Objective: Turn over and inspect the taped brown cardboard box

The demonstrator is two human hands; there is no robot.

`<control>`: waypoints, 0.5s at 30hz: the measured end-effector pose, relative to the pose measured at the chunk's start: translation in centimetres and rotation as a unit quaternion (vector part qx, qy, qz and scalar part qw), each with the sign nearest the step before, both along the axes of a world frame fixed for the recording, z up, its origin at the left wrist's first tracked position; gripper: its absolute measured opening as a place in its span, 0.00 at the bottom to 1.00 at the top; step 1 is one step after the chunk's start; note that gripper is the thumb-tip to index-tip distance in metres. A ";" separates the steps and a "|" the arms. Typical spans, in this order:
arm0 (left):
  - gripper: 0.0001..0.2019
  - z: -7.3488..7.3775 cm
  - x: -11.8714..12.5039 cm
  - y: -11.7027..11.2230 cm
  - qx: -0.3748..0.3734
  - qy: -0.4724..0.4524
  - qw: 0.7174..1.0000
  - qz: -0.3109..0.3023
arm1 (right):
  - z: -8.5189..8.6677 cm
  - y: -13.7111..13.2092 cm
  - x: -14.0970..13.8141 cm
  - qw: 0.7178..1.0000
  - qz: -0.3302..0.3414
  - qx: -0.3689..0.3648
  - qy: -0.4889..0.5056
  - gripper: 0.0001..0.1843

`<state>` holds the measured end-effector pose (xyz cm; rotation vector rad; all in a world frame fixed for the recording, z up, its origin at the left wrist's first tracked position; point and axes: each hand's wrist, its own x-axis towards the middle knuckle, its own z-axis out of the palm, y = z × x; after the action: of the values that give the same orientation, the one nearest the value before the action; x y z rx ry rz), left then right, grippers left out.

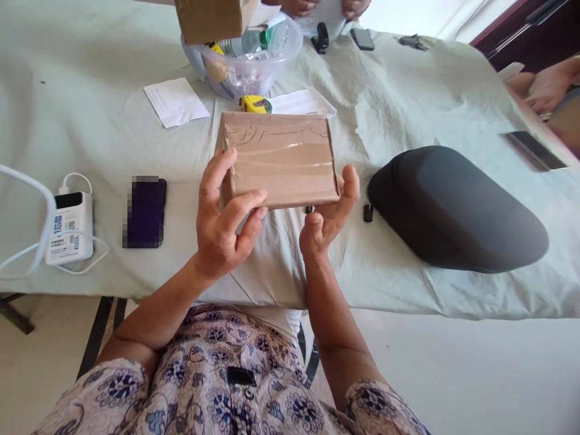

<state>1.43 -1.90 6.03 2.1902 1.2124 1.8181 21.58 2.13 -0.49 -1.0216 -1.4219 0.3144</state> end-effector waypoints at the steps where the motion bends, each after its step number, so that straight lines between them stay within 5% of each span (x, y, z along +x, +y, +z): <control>1: 0.11 -0.2 0.2 -0.1 0.031 0.006 0.999 0.003 | 0.0 -0.1 -0.3 0.999 -0.021 0.030 -0.001 0.54; 4: 0.10 -0.5 0.8 -0.5 0.094 0.002 0.996 0.008 | 0.0 -0.3 -1.0 0.993 -0.069 0.095 0.019 0.46; 8: 0.08 -0.5 1.0 -0.5 0.072 -0.008 0.997 -0.004 | 0.0 -0.7 -1.3 0.990 -0.042 0.120 0.061 0.36; 15: 0.23 -0.5 0.7 0.1 0.084 -0.023 0.991 -0.105 | -0.2 0.3 0.2 0.988 -0.036 0.098 0.110 0.32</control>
<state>2.17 -1.83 5.49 2.2461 0.8111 1.9325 21.74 2.43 -0.71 -0.8487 -1.1886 0.2222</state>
